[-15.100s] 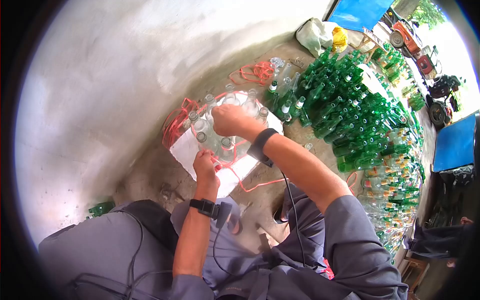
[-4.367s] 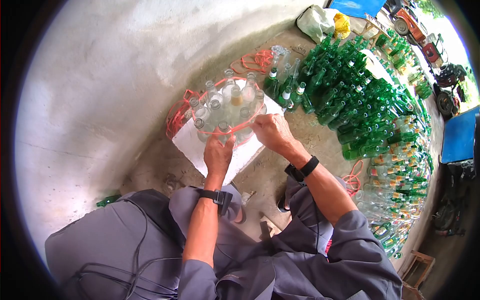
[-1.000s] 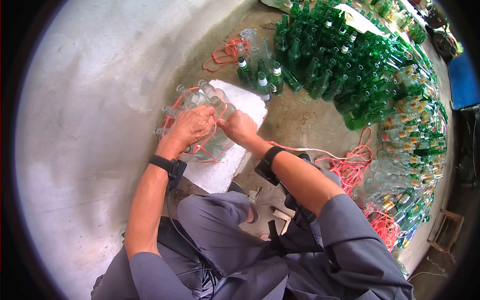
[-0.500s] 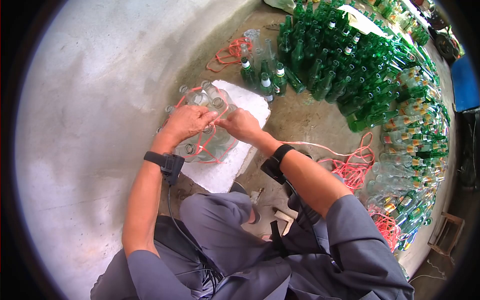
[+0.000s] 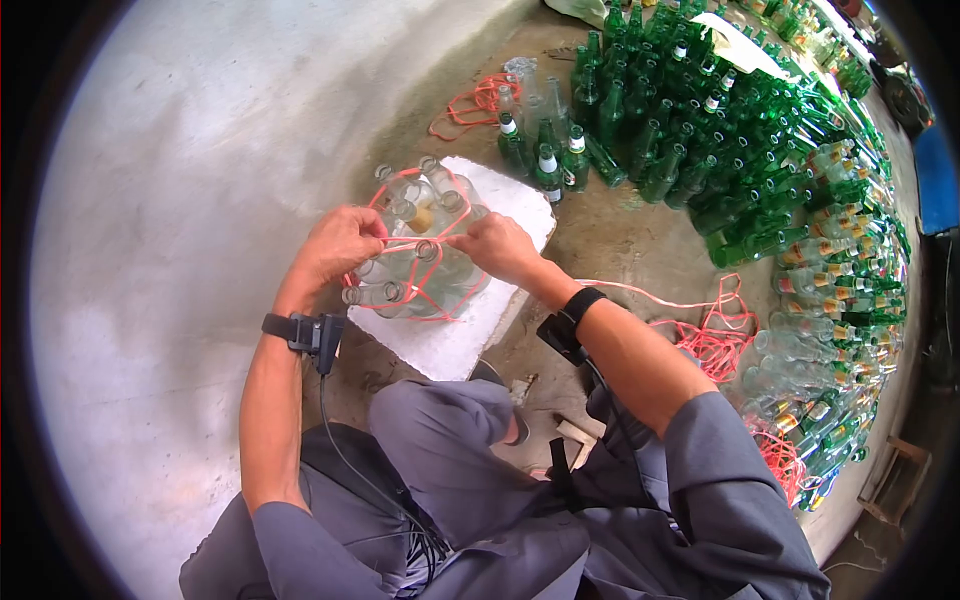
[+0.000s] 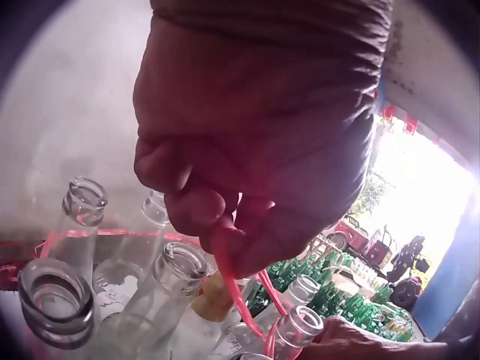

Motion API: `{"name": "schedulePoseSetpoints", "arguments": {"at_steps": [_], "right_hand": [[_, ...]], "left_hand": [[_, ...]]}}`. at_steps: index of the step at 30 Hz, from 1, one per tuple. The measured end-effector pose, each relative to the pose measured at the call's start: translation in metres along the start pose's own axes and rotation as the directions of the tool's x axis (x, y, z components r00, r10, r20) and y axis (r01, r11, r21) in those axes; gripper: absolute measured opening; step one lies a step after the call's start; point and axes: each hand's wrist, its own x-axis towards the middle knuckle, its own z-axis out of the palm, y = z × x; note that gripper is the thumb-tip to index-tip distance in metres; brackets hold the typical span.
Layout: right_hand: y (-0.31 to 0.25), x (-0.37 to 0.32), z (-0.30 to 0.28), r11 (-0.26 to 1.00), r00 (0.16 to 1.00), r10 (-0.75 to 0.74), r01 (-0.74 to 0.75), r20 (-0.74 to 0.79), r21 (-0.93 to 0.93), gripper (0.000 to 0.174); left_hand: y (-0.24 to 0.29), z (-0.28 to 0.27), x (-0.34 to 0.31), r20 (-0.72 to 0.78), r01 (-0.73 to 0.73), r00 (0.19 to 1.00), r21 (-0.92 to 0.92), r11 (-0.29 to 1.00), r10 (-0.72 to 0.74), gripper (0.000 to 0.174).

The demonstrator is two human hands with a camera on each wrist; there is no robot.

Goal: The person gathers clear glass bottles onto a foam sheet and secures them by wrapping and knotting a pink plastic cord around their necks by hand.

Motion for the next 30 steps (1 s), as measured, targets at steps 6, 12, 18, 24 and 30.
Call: {"name": "schedulePoseSetpoints", "arguments": {"at_steps": [6, 12, 18, 24, 30], "right_hand": [[-0.006, -0.001, -0.004, 1.0, 1.0, -0.018, 0.018, -0.003, 0.008, 0.038], [-0.007, 0.0, -0.002, 0.997, 0.999, -0.053, 0.053, -0.005, 0.054, 0.036], [-0.009, 0.0, -0.001, 0.995, 0.996, -0.086, 0.086, -0.001, 0.057, 0.034], [-0.008, -0.004, 0.0, 0.993, 0.993, -0.111, 0.113, -0.05, 0.043, 0.03], [-0.007, -0.007, -0.007, 0.995, 0.985, -0.098, 0.099, -0.141, 0.004, 0.021]], "left_hand": [[-0.013, -0.001, -0.016, -0.042, 0.1, 0.992, -0.259, 0.961, -0.115, 0.008], [-0.026, 0.001, -0.019, -0.007, 0.164, 0.984, -0.35, 0.922, -0.178, 0.006], [-0.02, 0.003, -0.016, -0.045, 0.2, 0.971, -0.379, 0.904, -0.233, 0.004], [-0.038, 0.013, -0.004, -0.061, 0.202, 0.969, -0.358, 0.912, -0.238, 0.008], [-0.037, 0.024, 0.0, -0.113, 0.191, 0.967, -0.265, 0.945, -0.227, 0.016]]}}
